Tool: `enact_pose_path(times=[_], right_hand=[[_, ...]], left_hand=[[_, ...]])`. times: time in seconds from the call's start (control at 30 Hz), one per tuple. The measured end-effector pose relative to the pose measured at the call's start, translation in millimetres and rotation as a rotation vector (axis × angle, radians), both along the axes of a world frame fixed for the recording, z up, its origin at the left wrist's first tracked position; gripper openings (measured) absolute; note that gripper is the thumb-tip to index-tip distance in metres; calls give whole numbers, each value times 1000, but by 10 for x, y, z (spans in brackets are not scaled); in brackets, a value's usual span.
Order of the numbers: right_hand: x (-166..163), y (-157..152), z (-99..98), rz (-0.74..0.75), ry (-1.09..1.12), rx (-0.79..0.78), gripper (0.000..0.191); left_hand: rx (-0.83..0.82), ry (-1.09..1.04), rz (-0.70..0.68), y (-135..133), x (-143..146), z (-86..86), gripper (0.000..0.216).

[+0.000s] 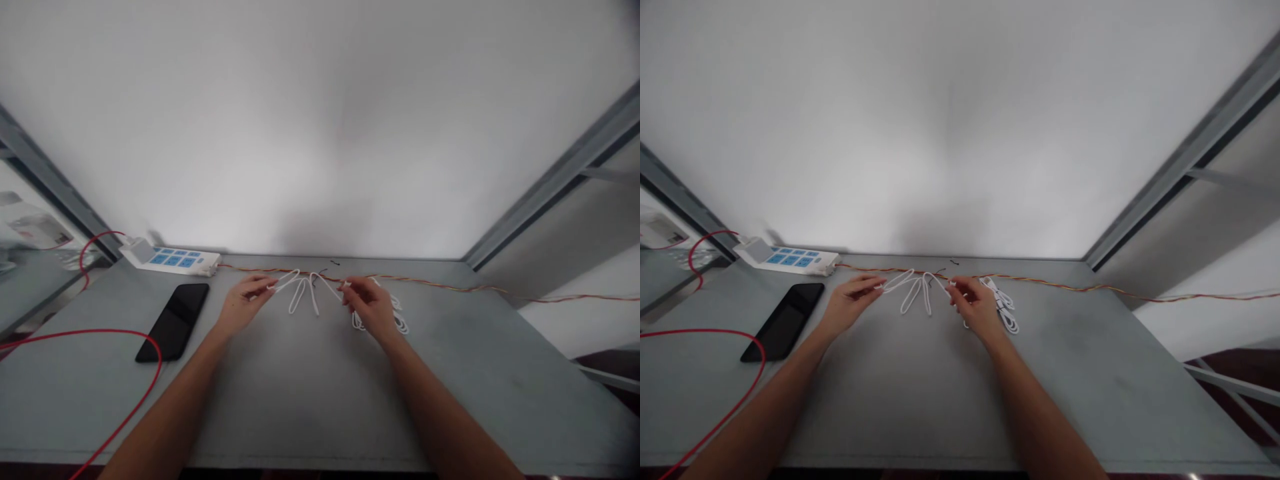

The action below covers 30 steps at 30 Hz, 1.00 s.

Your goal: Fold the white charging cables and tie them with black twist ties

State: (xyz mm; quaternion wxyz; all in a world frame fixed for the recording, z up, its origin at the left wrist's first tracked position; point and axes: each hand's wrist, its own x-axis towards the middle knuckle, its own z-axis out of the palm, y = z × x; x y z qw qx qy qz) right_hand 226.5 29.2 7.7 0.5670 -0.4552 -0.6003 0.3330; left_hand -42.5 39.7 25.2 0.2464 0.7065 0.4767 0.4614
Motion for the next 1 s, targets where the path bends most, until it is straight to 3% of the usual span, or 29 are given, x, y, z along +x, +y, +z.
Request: enact_pose_path(times=[0.13,0.4,1.0], right_hand=[[-44,-39,11,124,-131,-12,25],[-4,16,-42,131,-333,-3,19],[-35,-1,-81,229,-377,12,12]], left_hand=[[-136,34,-72,-30,76,-54,21],[-186,139,-83,-25,108,-59,18],[-257,167,-142,-53,111,-21,12]])
